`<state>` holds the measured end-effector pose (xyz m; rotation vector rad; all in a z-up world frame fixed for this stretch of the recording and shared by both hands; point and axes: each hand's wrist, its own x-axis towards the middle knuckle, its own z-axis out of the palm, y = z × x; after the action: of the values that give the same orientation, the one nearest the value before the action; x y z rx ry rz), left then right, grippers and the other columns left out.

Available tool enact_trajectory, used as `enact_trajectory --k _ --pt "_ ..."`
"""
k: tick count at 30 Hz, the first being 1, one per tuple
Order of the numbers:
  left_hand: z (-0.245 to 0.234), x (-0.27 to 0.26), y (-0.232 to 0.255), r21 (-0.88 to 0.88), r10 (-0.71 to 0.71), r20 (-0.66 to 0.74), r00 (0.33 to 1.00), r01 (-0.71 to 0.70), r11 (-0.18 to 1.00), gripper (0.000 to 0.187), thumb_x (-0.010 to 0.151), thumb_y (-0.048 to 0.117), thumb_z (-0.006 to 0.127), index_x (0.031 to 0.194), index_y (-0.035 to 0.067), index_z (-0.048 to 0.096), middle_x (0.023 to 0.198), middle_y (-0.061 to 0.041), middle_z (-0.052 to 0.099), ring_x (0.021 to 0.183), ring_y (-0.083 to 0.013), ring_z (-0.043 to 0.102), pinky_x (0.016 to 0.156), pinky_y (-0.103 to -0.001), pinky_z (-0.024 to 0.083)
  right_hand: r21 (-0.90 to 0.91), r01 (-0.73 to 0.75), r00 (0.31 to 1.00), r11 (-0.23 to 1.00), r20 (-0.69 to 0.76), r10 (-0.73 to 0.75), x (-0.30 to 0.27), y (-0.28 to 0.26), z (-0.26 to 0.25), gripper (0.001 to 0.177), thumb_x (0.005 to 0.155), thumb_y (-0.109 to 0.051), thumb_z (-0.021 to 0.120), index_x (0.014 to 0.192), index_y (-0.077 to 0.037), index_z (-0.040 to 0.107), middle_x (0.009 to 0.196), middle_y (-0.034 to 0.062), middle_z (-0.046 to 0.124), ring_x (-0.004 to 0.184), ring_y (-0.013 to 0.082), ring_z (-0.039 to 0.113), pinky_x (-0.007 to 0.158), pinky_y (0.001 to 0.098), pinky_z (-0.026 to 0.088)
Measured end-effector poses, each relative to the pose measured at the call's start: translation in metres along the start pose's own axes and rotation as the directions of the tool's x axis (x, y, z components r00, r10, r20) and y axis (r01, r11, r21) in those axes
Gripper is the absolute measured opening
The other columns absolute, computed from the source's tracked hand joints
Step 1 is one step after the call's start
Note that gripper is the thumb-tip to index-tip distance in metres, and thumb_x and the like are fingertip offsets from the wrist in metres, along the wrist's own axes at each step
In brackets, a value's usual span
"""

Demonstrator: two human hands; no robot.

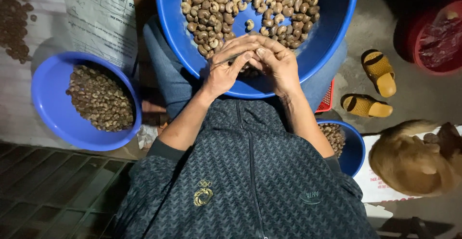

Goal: A person uses a small knife to peel individual nuts from a large bowl and sorts them into smaller containers.

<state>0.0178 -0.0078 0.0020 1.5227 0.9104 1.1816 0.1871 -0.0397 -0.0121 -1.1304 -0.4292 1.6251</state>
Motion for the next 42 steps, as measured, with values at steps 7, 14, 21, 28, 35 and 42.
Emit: enact_trajectory --k 7,14,21,28,35,42 --pt "-0.001 0.003 0.009 -0.098 -0.018 -0.052 0.998 0.013 0.995 0.019 0.105 0.010 0.066 0.119 0.002 0.077 0.117 -0.016 0.077 0.121 -0.0345 0.067 0.104 -0.050 0.055 0.012 0.029 0.998 0.999 -0.049 -0.029 -0.003 -0.006 0.006 0.033 0.097 -0.005 0.070 0.127 0.007 0.065 0.110 0.0206 0.075 0.099 0.0324 0.077 0.085 0.0403 0.068" --pt "-0.007 -0.001 0.003 -0.051 -0.054 -0.057 0.997 0.051 0.997 0.022 0.107 0.005 0.061 0.123 0.004 0.076 0.113 -0.017 0.078 0.110 -0.0268 0.073 0.097 -0.043 0.059 -0.439 0.331 0.908 0.835 -0.091 -0.408 -0.024 -0.032 -0.015 0.029 0.102 -0.021 0.071 0.122 0.000 0.068 0.102 0.0186 0.072 0.090 0.0260 0.076 0.075 0.0344 0.066" --pt "-0.002 0.002 0.011 -0.175 -0.144 -0.032 0.989 0.136 0.975 0.023 0.112 0.013 0.055 0.121 0.001 0.071 0.116 -0.017 0.075 0.107 -0.0282 0.072 0.092 -0.045 0.061 -0.713 0.372 0.633 0.594 -0.273 -0.725 -0.113 -0.036 -0.174 0.023 0.110 -0.017 0.064 0.116 0.005 0.064 0.084 0.0207 0.062 0.071 0.0236 0.061 0.059 0.0342 0.052" --pt "-0.007 -0.001 0.005 -0.154 -0.153 -0.030 0.988 0.146 0.977 0.023 0.111 0.013 0.056 0.121 -0.001 0.072 0.115 -0.019 0.076 0.100 -0.0290 0.076 0.087 -0.043 0.064 -0.710 -0.624 0.658 0.326 -0.703 -0.270 -0.242 0.081 -0.336 0.048 0.107 -0.041 0.058 0.125 0.003 0.065 0.109 0.0317 0.067 0.105 0.0513 0.066 0.091 0.0611 0.050" --pt "-0.005 -0.002 0.006 -0.117 -0.177 -0.001 0.984 0.176 0.977 0.023 0.111 0.014 0.056 0.120 0.000 0.072 0.115 -0.018 0.076 0.097 -0.0269 0.076 0.086 -0.042 0.064 -0.514 -0.849 0.511 -0.119 -0.858 0.060 -0.280 0.104 -0.385 0.067 0.094 -0.049 0.058 0.145 -0.005 0.056 0.118 0.0311 0.072 0.108 0.0502 0.070 0.091 0.0617 0.054" --pt "-0.001 -0.002 0.008 -0.097 -0.166 -0.050 0.985 0.161 0.982 0.021 0.109 0.010 0.057 0.118 -0.001 0.073 0.111 -0.018 0.076 0.096 -0.0282 0.076 0.085 -0.042 0.063 -0.818 -0.556 0.831 -0.145 -0.552 -0.074 -0.167 -0.062 -0.227 0.042 0.102 -0.033 0.060 0.134 -0.006 0.060 0.114 0.0337 0.072 0.106 0.0570 0.067 0.090 0.0664 0.051"
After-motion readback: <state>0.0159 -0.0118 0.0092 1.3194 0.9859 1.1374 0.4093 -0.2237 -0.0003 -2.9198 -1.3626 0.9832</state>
